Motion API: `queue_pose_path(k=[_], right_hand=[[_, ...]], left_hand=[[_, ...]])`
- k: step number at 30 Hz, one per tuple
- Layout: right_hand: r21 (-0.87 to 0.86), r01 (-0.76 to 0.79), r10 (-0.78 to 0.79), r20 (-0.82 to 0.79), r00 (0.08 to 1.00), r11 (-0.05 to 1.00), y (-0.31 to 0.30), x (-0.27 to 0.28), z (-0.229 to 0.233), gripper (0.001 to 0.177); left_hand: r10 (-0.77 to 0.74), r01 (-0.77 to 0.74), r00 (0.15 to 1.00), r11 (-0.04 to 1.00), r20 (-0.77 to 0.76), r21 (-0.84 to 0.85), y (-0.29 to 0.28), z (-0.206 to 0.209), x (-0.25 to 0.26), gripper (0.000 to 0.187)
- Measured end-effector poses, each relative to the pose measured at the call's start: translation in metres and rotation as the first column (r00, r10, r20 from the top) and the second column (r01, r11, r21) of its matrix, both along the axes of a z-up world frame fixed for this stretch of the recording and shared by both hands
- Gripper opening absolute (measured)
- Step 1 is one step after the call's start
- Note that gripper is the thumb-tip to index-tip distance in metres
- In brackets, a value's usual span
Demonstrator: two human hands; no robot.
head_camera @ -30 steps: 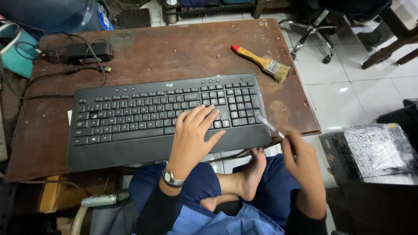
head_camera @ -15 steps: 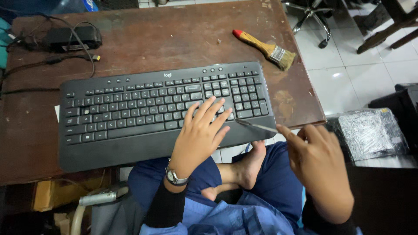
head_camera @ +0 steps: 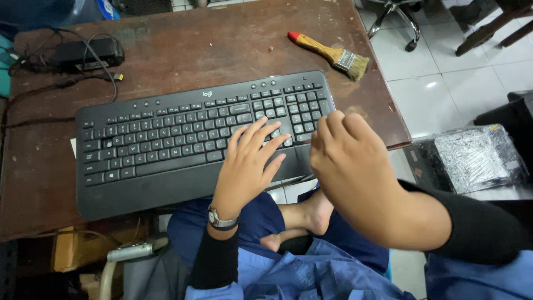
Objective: The person removes keycaps from a black computer keyboard using a metal tool and places them on the table. They then use a paintbrush to sweep dust and debris from the keyboard surface and the removed keycaps. Finally, the person places the cleaned keycaps back onto the keyboard.
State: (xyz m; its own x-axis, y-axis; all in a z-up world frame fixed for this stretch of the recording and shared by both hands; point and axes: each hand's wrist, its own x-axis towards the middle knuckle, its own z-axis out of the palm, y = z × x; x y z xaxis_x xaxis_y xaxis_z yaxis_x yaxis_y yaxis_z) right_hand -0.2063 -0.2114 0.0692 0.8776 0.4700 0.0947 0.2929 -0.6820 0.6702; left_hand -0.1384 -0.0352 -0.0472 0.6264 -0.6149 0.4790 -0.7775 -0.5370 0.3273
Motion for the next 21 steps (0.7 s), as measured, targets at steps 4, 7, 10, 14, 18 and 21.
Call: queue_pose_path(k=[4,7,10,14,18,21], right_hand=[[-0.011,0.040,-0.040,-0.018,0.999,0.999,-0.026,0.011,-0.017,0.008],[-0.061,0.027,-0.025,0.033,0.999,0.998,-0.038,0.006,-0.031,0.010],[-0.032,0.042,-0.040,0.062,0.997,0.999,-0.050,-0.007,-0.041,0.010],[0.104,0.012,-0.013,0.013,1.000,0.994,-0.073,-0.008,-0.062,0.016],[0.261,0.085,-0.081,-0.026,0.996,0.961,-0.084,-0.014,-0.081,0.004],[0.380,0.079,-0.058,-0.068,0.996,0.922,-0.092,-0.018,-0.102,0.006]], left_hand=[[0.017,-0.017,1.000,0.999,0.006,0.033,-0.001,-0.001,-0.001,0.034],[0.029,-0.030,0.999,0.999,0.021,0.043,-0.001,-0.001,-0.001,0.034],[0.029,-0.029,1.000,0.999,-0.003,0.035,-0.001,-0.002,0.000,0.035],[0.022,-0.022,1.000,0.999,-0.003,0.031,-0.001,-0.004,-0.001,0.035],[-0.008,0.011,0.994,1.000,-0.109,0.022,0.000,-0.007,0.000,0.036],[-0.008,0.011,0.996,1.000,-0.087,0.027,-0.001,-0.009,0.001,0.037]])
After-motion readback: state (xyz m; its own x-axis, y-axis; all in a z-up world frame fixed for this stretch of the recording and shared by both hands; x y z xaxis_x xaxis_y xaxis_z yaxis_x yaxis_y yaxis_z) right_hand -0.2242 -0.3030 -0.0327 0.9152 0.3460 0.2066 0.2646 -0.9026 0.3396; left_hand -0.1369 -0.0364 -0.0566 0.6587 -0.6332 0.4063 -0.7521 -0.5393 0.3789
